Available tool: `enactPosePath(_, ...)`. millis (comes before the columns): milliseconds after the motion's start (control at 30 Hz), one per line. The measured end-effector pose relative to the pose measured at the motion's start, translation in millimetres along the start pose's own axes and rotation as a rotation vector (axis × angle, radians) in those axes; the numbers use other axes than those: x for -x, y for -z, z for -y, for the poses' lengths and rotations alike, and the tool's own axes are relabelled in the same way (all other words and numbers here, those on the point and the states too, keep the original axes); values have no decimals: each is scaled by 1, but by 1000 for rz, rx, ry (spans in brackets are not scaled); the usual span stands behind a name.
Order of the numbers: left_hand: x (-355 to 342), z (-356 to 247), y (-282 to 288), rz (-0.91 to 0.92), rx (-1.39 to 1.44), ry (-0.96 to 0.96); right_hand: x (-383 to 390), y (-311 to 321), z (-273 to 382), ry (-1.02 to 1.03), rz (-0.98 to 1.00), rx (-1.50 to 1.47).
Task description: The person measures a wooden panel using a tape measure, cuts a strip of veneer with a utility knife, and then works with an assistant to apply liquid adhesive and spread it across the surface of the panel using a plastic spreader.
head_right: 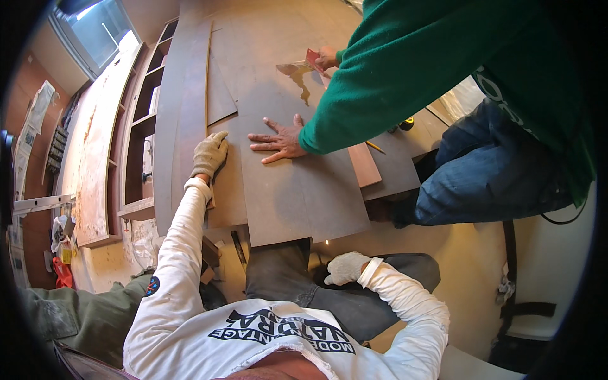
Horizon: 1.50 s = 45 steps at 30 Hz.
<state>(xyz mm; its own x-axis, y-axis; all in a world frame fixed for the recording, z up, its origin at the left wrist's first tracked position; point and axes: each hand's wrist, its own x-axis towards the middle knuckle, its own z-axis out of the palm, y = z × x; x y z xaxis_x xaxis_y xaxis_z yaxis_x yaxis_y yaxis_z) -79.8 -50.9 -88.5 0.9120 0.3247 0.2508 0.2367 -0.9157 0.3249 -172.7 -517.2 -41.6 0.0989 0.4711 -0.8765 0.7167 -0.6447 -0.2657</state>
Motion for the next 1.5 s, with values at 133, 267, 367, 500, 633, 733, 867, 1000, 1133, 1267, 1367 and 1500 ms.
enactPosePath(133,1,1,0,-21,5,-5,3,5,2,0,2,6)
enactPosePath(267,1,3,0,-24,-4,-15,3,4,1,10,-14,-17)
enactPosePath(367,1,1,0,-25,2,-11,1,1,-1,5,-28,-25)
enactPosePath(500,1,1,0,-8,-9,-5,2,2,0,3,-22,-16)
enactPosePath(633,0,4,-1,7,-11,0,-3,0,-2,7,-6,-15)
enactPosePath(733,1,4,-2,-33,2,-5,-7,-3,-5,10,-3,-13)
enactPosePath(867,1,3,0,-27,1,-6,-6,-2,-3,-8,-5,-1)
enactPosePath(1000,1,0,2,5,0,9,-5,-2,-4,-14,-5,-15)
enactPosePath(1133,2,2,2,15,-6,15,-4,3,0,-16,18,-26)
enactPosePath(1267,3,4,0,3,-5,8,-2,5,2,-16,26,-27)
enactPosePath(1367,2,3,1,5,-4,6,-3,4,1,-13,24,-33)
enactPosePath(1500,2,1,2,15,-11,14,-3,3,2,-25,28,-20)
